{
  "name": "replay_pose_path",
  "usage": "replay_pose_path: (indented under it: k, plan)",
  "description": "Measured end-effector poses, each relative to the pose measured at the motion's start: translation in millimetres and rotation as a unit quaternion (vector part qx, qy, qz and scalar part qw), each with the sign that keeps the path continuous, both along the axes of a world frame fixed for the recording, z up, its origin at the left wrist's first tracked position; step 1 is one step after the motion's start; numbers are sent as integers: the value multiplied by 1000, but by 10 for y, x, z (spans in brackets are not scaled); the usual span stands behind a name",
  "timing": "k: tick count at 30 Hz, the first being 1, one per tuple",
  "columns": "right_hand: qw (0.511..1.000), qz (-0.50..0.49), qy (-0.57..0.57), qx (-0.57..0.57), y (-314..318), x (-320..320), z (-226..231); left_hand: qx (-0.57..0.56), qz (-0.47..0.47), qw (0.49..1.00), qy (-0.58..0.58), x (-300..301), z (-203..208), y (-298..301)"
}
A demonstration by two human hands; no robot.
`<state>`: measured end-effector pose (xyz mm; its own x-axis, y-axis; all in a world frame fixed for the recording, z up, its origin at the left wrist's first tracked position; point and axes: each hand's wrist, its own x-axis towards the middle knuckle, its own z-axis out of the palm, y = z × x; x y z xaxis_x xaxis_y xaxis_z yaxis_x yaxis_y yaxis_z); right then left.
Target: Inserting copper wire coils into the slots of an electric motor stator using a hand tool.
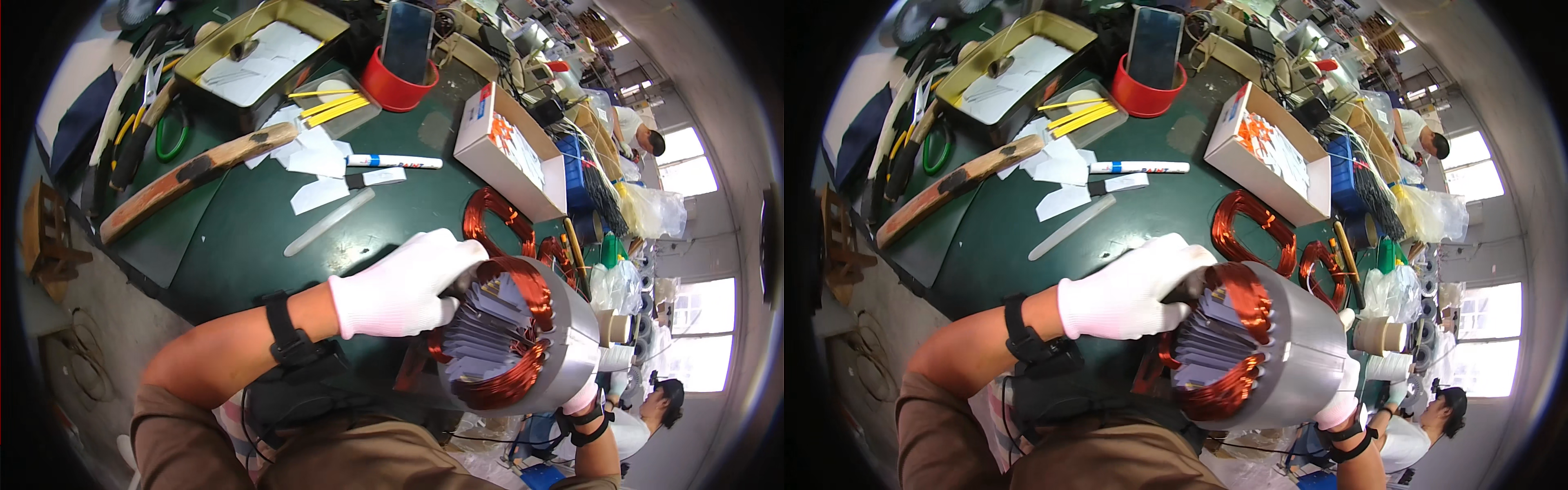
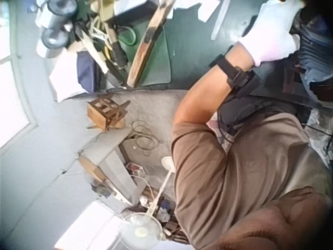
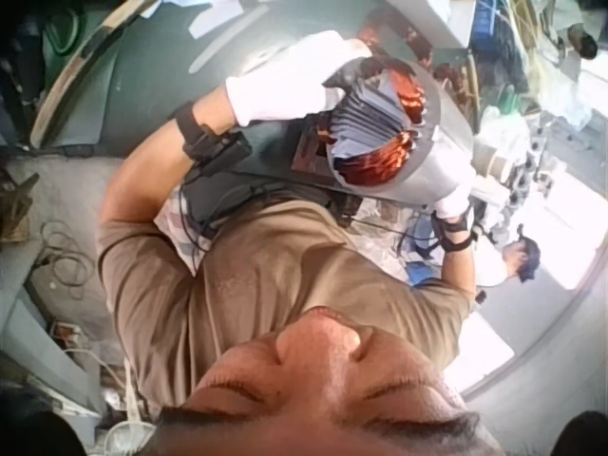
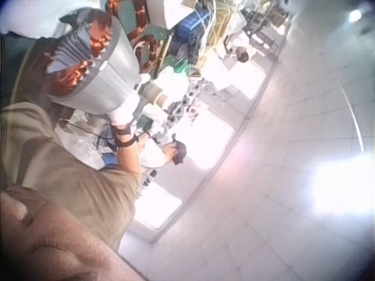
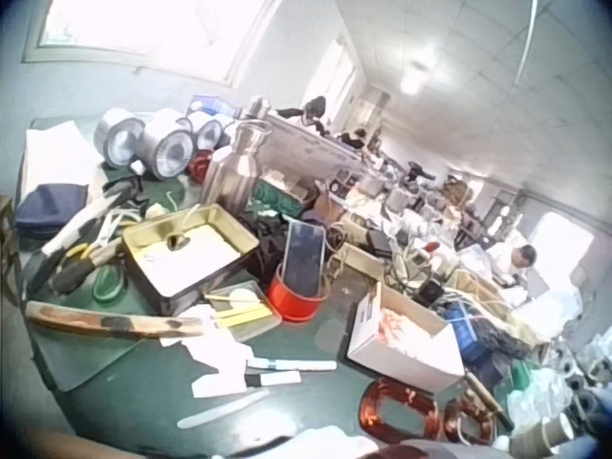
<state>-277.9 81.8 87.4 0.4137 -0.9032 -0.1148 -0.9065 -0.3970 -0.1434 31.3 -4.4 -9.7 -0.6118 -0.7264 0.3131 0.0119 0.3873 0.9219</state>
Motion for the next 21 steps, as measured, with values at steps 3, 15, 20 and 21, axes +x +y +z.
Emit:
replay_pose_path:
  k: [3,15,20,21]
  plan:
    - [1000,-6,8,-19,109,-190,116,-101,46,994,-6,72,-13,-52]
    - [998,-6,5,-69,94,-312,172,319,90,941,66,486,-443,66]
    - [994,-12,-72,-80,112,-618,15,116,59,989,-64,211,-196,138]
    - [996,-21,-65,-64,165,-648,92,107,58,990,-76,228,-140,179]
